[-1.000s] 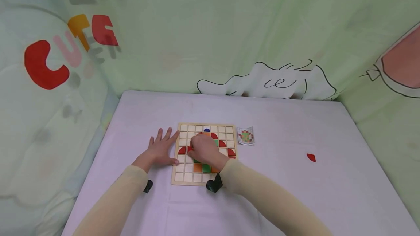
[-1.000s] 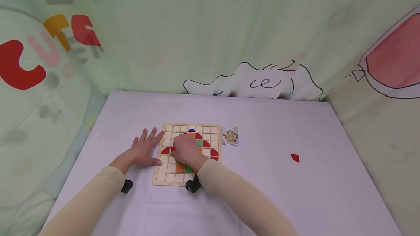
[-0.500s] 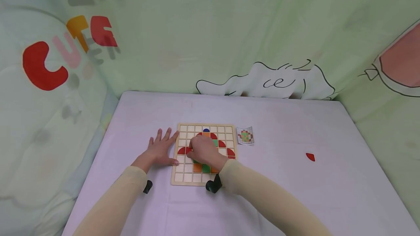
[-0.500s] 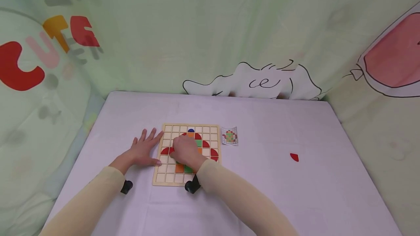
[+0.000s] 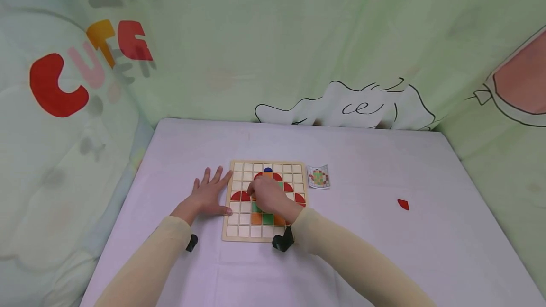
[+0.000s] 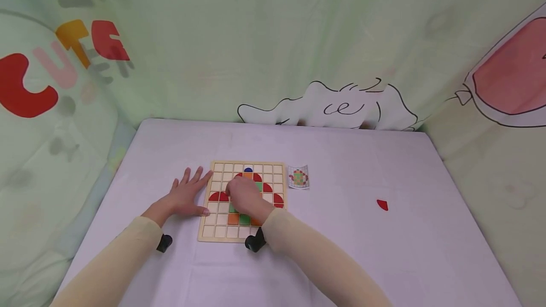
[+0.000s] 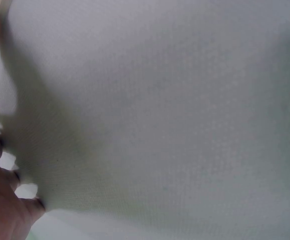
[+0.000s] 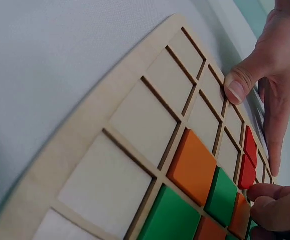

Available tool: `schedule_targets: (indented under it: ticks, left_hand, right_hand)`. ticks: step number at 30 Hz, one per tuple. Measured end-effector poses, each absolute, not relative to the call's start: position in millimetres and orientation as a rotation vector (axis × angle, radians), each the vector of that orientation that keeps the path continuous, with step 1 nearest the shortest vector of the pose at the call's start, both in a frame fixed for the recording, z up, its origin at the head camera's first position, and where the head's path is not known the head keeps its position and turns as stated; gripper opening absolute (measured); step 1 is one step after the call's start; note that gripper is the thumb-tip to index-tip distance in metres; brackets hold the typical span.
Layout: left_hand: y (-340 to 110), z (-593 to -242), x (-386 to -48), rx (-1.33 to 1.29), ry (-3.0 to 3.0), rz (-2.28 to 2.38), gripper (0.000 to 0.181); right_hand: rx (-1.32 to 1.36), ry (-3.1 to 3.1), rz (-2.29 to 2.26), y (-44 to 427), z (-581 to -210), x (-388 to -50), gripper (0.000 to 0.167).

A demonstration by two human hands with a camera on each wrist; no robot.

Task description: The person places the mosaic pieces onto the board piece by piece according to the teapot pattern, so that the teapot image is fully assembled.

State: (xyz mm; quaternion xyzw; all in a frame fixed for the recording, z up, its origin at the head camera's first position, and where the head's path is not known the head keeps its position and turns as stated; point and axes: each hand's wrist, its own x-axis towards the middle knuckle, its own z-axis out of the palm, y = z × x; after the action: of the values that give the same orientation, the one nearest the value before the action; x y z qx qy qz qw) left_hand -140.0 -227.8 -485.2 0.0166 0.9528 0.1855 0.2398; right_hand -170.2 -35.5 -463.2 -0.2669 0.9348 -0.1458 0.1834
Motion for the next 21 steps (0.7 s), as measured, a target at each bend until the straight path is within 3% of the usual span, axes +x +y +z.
schedule_targets:
  ticks: [11, 21]
  left_hand:
    - [-229, -487, -139, 0.066, 2.601, 0.533, 0.113]
    - [-227, -485, -138, 0.068, 2.61, 0.535, 0.114]
  right_hand:
    - [-0.753, 2.621, -0.592, -15, -458, -163, 0.02]
    - [-0.602, 2.735, -0.762, 57, -451, -170, 0.029]
